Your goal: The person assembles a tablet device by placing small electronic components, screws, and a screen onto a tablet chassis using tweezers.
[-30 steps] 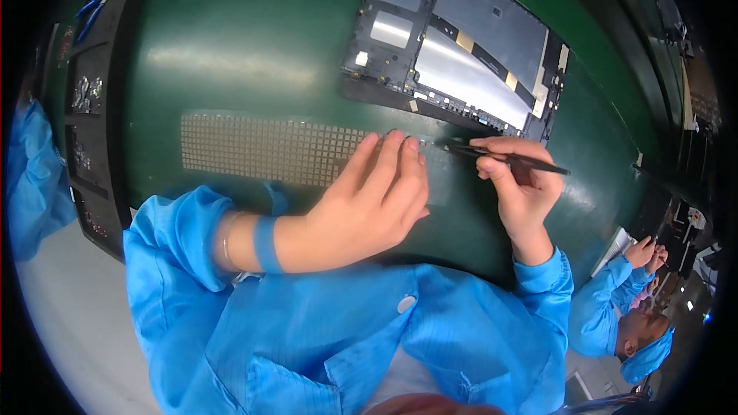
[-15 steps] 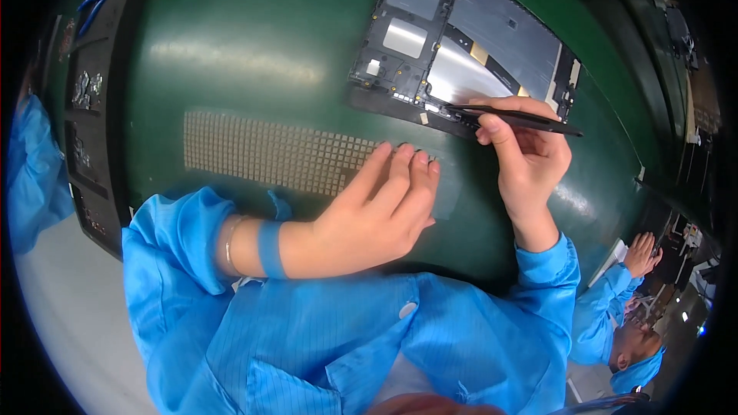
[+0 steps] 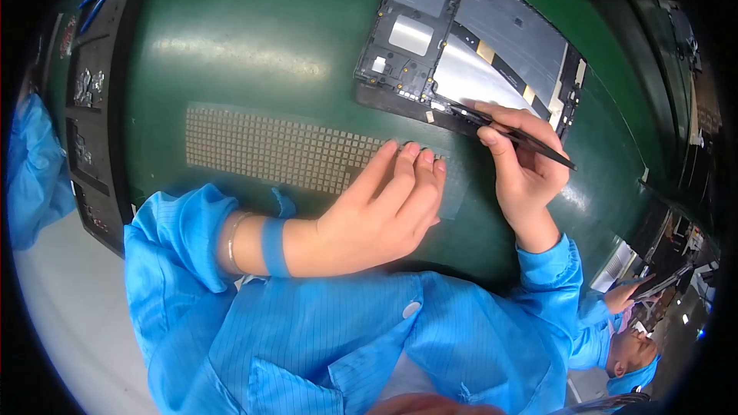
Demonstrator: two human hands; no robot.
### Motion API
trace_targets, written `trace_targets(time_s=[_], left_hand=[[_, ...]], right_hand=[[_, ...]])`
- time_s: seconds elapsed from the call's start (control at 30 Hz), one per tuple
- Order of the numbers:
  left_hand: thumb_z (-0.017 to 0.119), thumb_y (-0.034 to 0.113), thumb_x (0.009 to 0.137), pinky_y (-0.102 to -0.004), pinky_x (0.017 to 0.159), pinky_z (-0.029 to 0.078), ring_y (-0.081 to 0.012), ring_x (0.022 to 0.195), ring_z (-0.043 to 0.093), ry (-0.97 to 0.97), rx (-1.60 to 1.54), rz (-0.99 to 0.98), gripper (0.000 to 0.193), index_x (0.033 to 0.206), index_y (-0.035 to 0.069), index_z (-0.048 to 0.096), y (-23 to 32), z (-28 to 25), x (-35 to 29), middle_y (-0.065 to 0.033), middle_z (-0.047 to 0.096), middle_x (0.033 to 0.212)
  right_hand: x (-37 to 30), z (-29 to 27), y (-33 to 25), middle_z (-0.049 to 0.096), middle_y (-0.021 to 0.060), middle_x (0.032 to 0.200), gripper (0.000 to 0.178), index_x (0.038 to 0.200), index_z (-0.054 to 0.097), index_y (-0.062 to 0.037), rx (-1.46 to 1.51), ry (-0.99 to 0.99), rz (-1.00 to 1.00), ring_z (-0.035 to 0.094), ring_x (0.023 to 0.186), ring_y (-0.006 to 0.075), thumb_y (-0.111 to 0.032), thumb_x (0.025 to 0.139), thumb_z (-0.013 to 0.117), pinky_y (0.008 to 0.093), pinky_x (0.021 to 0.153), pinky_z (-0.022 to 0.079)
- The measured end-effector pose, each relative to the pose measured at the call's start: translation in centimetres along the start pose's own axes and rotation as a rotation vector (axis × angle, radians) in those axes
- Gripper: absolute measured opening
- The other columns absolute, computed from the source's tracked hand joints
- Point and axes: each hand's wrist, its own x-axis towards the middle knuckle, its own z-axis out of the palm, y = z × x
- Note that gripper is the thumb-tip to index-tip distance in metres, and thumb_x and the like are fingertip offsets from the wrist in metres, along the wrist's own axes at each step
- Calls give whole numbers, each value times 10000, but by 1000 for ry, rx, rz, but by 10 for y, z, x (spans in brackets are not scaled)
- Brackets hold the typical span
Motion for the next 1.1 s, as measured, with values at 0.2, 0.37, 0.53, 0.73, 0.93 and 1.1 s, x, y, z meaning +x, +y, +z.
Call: trace_targets(time_s=[0.2,0.37,0.53,0.73,0.93,1.1], left_hand=[[591,358,740,-423,919,464,-293,1018,565,5,3,-12,498,1069,-15,616,2,1,0,-143,581,1053],[593,366,744,-421,923,460,-293,1017,563,-2,12,-15,509,1084,-13,608,2,1,1,-145,576,1060],[602,372,736,-423,923,457,-295,1016,560,-14,6,-2,518,1086,-10,605,1,0,1,-142,571,1057],[592,353,752,-427,910,460,-298,999,552,-17,2,6,492,1060,-30,606,0,1,1,-147,562,1031],[577,328,775,-435,900,465,-305,990,546,-9,-19,22,469,1042,-57,605,-1,1,3,-160,557,1019],[592,369,762,-425,916,456,-288,1012,563,-35,14,7,478,1072,6,626,0,0,2,-135,583,1053]], right_hand=[[-1,1,-2,661,163,913,220,965,578,58,88,57,62,646,813,194,70,767,674,273,724,529],[0,2,1,661,160,910,194,945,594,58,46,29,16,646,811,190,64,769,676,272,722,529],[-1,1,-2,665,143,911,209,949,612,52,125,89,94,640,791,176,51,757,695,261,714,527],[-19,-8,-19,662,133,955,212,963,615,51,131,33,247,620,841,160,56,762,685,256,728,497],[-39,-2,-14,664,129,950,206,968,607,49,210,31,383,637,812,144,39,777,683,242,711,521],[-39,-1,-14,664,124,948,203,973,608,49,235,40,372,644,808,146,31,784,680,253,706,533]])
